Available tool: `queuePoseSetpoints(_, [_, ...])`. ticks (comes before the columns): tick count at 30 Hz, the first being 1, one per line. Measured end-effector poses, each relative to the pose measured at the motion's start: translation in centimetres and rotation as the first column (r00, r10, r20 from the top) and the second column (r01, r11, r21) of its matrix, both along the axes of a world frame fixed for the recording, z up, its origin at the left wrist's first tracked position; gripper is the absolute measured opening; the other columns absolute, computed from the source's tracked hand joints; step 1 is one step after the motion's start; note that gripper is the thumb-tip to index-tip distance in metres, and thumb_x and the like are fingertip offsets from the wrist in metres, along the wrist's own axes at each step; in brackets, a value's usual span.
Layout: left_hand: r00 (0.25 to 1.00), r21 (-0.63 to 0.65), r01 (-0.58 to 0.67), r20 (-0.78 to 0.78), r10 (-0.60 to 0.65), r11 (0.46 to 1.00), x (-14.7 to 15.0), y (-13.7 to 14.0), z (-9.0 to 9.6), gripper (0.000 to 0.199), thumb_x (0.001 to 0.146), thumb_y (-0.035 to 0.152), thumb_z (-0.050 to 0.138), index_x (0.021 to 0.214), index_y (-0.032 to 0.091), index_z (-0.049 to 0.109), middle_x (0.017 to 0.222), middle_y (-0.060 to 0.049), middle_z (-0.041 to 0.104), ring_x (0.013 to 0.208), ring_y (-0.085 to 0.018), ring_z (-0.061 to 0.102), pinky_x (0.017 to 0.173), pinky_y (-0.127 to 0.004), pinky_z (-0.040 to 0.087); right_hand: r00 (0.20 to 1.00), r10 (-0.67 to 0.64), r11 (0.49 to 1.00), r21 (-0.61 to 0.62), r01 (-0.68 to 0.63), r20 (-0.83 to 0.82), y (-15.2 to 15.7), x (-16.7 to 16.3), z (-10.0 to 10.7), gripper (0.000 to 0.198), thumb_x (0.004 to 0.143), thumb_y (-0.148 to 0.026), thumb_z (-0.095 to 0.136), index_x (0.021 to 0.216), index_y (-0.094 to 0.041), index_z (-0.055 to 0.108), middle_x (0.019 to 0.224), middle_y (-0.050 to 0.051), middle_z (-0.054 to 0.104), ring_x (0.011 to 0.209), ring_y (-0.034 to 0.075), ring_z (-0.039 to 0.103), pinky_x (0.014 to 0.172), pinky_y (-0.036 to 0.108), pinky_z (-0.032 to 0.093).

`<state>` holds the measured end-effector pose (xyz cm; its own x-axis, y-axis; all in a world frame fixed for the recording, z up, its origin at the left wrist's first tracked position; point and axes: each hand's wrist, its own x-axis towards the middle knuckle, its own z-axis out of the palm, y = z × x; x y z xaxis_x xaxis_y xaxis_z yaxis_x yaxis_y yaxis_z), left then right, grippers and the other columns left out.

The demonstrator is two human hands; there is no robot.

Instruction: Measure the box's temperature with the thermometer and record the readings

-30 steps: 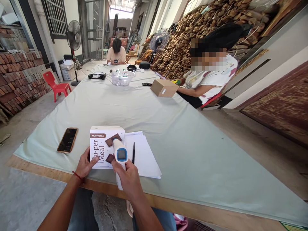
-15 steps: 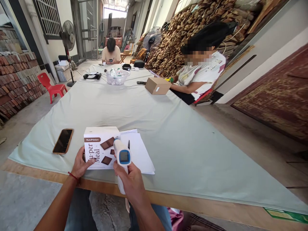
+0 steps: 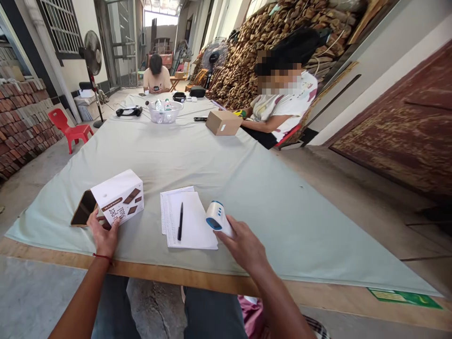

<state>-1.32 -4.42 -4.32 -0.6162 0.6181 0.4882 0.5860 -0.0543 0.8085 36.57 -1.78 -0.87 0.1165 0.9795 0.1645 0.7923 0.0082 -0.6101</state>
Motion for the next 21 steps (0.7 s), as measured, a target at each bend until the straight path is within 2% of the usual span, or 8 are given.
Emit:
queuePoseSetpoints(2, [0.984, 0.058, -0.102, -0.139, 0.109, 0.993, 0.3, -0.5, 0.1, 0.058, 0.067, 0.045, 0.076, 0.109, 0.016, 0.047, 0.11, -0.011, 0.046, 0.096, -0.024, 0.051, 0.064, -0.034, 0.05, 0.973, 0.019, 0.998, -0.061, -0.005, 0.231, 1.4, 1.9, -1.0, 0.045, 0.082, -0.035, 0.057, 0.125, -0.022, 0.061, 0.109, 0.011, 0.068, 0.097, 0.029, 0.064, 0.076, 0.035, 0.048])
queuePoseSetpoints(4, [0.949, 0.108, -0.08, -0.295, 0.109, 0.991, 1.3, -1.4, 0.2, 0.04, 0.072, 0.039, 0.072, 0.097, 0.018, 0.048, 0.099, -0.008, 0.049, 0.098, -0.025, 0.051, 0.07, -0.036, 0.05, 0.931, 0.048, 0.995, -0.103, -0.011, 0.363, 2.3, 3.1, -1.7, 0.044, 0.085, -0.033, 0.056, 0.127, -0.022, 0.059, 0.11, 0.012, 0.067, 0.098, 0.028, 0.065, 0.078, 0.035, 0.047])
queuePoseSetpoints(7, [0.868, -0.005, 0.22, -0.455, -0.198, 0.976, 4.1, -2.5, 0.4, 0.011, 0.086, 0.025, 0.057, 0.095, 0.02, 0.053, 0.096, -0.007, 0.054, 0.099, -0.023, 0.055, 0.086, -0.04, 0.049, 0.893, 0.077, 0.99, -0.137, -0.018, 0.444, 2.9, 3.9, -2.2, 0.044, 0.088, -0.035, 0.055, 0.13, -0.021, 0.057, 0.113, 0.012, 0.066, 0.099, 0.028, 0.065, 0.08, 0.035, 0.046])
queuePoseSetpoints(9, [0.776, -0.18, 0.412, -0.444, -0.448, 0.893, 6.2, -2.6, 0.5, 0.016, 0.09, 0.022, 0.052, 0.106, 0.022, 0.056, 0.107, -0.008, 0.056, 0.105, -0.022, 0.056, 0.091, -0.04, 0.048, 0.881, 0.088, 0.989, -0.148, -0.021, 0.464, 3.1, 4.1, -2.5, 0.042, 0.089, -0.036, 0.055, 0.129, -0.022, 0.058, 0.115, 0.012, 0.066, 0.101, 0.027, 0.064, 0.08, 0.034, 0.046])
queuePoseSetpoints(11, [0.696, -0.326, 0.499, -0.402, -0.595, 0.803, 8.2, -1.9, 0.6, 0.024, 0.089, 0.023, 0.054, 0.113, 0.023, 0.057, 0.117, -0.009, 0.056, 0.111, -0.024, 0.055, 0.092, -0.041, 0.048, 0.876, 0.099, 0.987, -0.162, -0.025, 0.472, 3.3, 4.3, -2.6, 0.041, 0.089, -0.036, 0.054, 0.128, -0.022, 0.059, 0.115, 0.011, 0.066, 0.101, 0.027, 0.064, 0.079, 0.034, 0.046])
queuePoseSetpoints(14, [0.644, -0.41, 0.541, -0.36, -0.675, 0.734, 10.1, -0.2, 0.5, 0.035, 0.085, 0.027, 0.06, 0.12, 0.023, 0.057, 0.128, -0.012, 0.052, 0.122, -0.028, 0.049, 0.101, -0.048, 0.042, 0.865, 0.118, 0.985, -0.167, -0.04, 0.488, 3.3, 4.7, -2.9, 0.04, 0.087, -0.03, 0.054, 0.126, -0.022, 0.06, 0.112, 0.012, 0.067, 0.099, 0.027, 0.064, 0.078, 0.035, 0.046])
queuePoseSetpoints(18, [0.603, -0.431, 0.545, -0.394, -0.693, 0.719, 11.0, 1.0, 0.2, 0.042, 0.08, 0.031, 0.065, 0.12, 0.022, 0.058, 0.133, -0.013, 0.048, 0.128, -0.032, 0.042, 0.108, -0.054, 0.033, 0.879, 0.002, 0.992, 0.107, -0.06, 0.477, 3.0, 3.8, -2.9, 0.038, 0.083, -0.02, 0.053, 0.119, -0.02, 0.065, 0.115, 0.013, 0.065, 0.103, 0.029, 0.06, 0.082, 0.039, 0.046])
queuePoseSetpoints(21, [0.59, -0.429, 0.539, -0.421, -0.689, 0.725, 11.1, 0.9, 0.0, 0.043, 0.077, 0.03, 0.065, 0.119, 0.021, 0.059, 0.134, -0.014, 0.047, 0.13, -0.032, 0.04, 0.11, -0.054, 0.03, 0.903, 0.155, 0.896, 0.327, -0.299, 0.401, 3.3, 0.5, -2.9, 0.03, 0.09, -0.021, 0.049, 0.112, -0.023, 0.068, 0.11, 0.01, 0.065, 0.102, 0.026, 0.057, 0.087, 0.038, 0.044])
